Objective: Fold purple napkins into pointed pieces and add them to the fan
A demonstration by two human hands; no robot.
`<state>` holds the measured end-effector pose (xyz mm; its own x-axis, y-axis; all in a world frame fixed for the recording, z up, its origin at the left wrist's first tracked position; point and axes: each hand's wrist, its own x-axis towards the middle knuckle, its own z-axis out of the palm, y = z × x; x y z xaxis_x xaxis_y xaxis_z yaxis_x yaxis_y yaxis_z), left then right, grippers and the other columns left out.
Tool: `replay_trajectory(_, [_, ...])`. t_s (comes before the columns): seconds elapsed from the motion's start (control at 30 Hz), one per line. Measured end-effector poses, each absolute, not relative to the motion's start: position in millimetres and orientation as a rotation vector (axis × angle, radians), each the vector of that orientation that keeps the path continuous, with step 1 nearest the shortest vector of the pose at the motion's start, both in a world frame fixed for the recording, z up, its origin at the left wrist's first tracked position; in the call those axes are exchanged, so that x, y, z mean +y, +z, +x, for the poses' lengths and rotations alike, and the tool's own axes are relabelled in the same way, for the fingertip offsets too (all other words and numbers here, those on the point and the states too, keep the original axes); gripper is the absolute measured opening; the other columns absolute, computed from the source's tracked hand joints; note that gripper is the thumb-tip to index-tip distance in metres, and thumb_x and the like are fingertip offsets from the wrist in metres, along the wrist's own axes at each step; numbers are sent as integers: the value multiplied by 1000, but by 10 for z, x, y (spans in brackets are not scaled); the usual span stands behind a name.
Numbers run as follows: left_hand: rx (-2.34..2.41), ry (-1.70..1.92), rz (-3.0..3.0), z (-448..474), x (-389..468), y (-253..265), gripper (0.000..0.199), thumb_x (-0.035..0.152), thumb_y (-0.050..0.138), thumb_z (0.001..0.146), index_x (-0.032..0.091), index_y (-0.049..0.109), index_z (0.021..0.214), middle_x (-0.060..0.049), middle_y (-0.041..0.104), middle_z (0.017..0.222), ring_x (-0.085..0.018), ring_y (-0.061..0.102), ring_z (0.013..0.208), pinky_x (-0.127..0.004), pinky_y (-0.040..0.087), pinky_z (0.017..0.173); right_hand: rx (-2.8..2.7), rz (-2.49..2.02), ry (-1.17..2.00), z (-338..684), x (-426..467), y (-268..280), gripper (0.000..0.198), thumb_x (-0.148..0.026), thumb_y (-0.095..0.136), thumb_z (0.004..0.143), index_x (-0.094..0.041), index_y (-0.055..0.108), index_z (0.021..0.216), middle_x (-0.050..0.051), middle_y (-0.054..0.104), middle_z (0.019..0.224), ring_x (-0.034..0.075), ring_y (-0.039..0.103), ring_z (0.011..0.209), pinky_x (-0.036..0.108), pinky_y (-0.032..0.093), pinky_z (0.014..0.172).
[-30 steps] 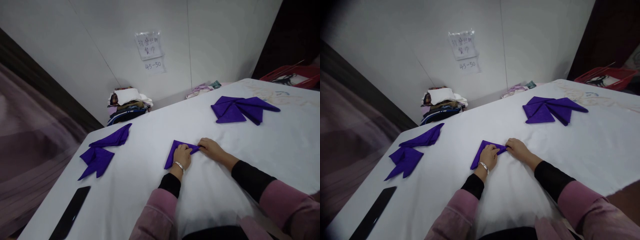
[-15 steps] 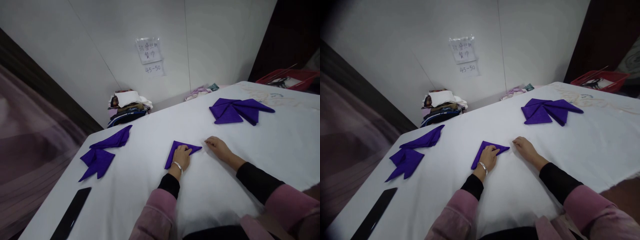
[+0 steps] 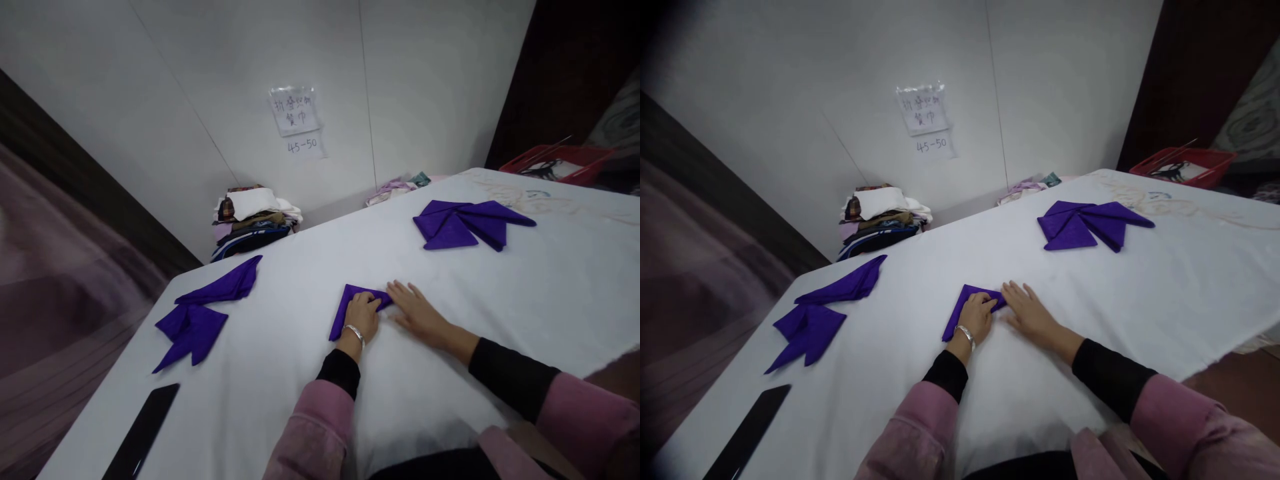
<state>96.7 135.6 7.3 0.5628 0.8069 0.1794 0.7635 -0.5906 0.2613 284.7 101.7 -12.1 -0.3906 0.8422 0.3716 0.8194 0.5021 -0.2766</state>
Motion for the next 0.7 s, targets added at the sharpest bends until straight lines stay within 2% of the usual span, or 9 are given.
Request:
replay_trajectory(0.13, [1334,464,2608,964,1354,78,38,11,48,76,26,61,109,-4,56,106,-20,46,99,-34,42,83,-1983,-1504,198,3155,1171,-93,31,-32,43,88,-20,60,111,10,59,118,24,51,111,44,41,94])
replay_trajectory(0.2, [1329,489,2599,966,1357,65,37,11,47,77,25,61,109,-4,57,105,-20,46,97,-34,42,82,-1978,-1476,312,3201,1222,-99,26,-31,47,86,-21,65,102,7,64,106,22,56,101,40,45,88])
replay_trajectory(0.4, [1315,534,2612,960,1378,5,38,12,46,78,22,57,113,-6,56,105,-20,45,97,-35,42,84,-2052,-1382,394,3069,1279,-108,23,-27,55,82,-23,66,101,5,64,97,22,54,94,37,44,84])
replay_trajectory(0.7, [1315,564,2640,963,1369,6,31,24,46,85,25,58,114,-5,56,102,-20,46,94,-35,41,81,-2120,-1416,309,3017,1325,-78,21,-19,49,84,-22,67,93,4,64,88,21,54,87,34,43,79])
